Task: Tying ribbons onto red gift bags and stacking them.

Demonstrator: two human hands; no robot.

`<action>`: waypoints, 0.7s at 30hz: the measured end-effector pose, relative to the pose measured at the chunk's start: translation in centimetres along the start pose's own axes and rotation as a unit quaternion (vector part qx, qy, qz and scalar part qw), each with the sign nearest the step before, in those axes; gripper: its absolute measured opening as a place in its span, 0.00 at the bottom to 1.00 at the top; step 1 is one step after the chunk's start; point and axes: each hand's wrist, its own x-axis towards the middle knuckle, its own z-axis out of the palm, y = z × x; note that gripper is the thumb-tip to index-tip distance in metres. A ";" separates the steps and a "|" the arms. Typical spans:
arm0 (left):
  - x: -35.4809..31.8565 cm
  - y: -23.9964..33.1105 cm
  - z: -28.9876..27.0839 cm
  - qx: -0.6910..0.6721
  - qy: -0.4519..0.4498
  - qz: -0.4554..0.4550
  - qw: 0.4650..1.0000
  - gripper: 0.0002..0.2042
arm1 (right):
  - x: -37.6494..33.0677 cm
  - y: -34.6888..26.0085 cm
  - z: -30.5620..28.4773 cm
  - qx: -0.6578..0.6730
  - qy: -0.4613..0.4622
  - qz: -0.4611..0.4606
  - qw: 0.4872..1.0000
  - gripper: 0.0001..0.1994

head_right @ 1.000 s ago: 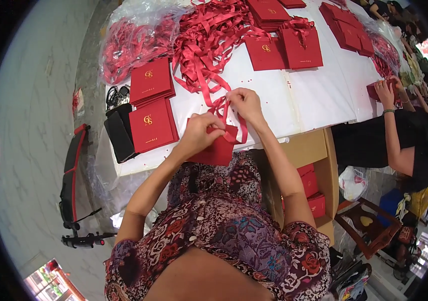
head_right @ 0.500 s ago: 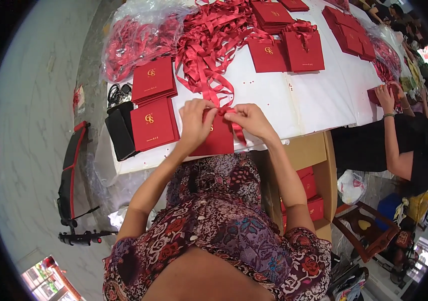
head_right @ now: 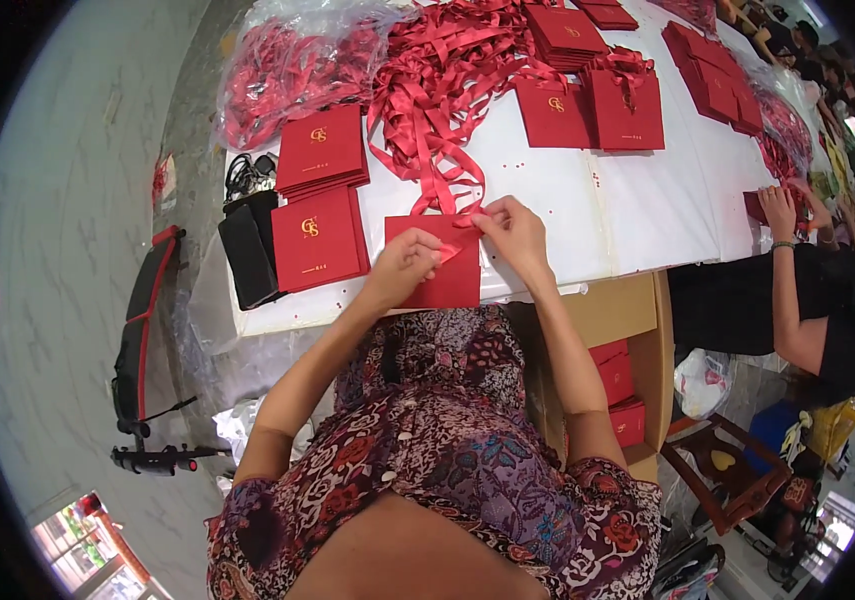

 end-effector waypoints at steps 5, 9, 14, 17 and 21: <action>0.8 1.3 -2.9 -0.038 0.037 0.003 0.999 0.11 | -1.8 -5.2 -1.0 -0.002 0.005 -0.180 0.984 0.15; 1.3 2.4 -3.1 -0.054 0.028 -0.002 0.998 0.11 | -2.3 -6.5 1.3 0.088 -0.130 -0.186 0.970 0.13; 1.3 3.1 -4.2 -0.032 0.046 -0.008 0.998 0.13 | -2.0 -4.8 3.3 0.141 -0.140 -0.135 0.971 0.09; 1.1 3.4 -5.0 0.412 0.145 0.167 0.884 0.12 | -1.8 -5.0 3.6 0.082 -0.130 -0.124 0.980 0.06; 1.0 1.1 -5.2 0.491 0.109 0.172 0.847 0.15 | -1.6 -4.9 4.6 0.024 -0.078 -0.130 0.988 0.06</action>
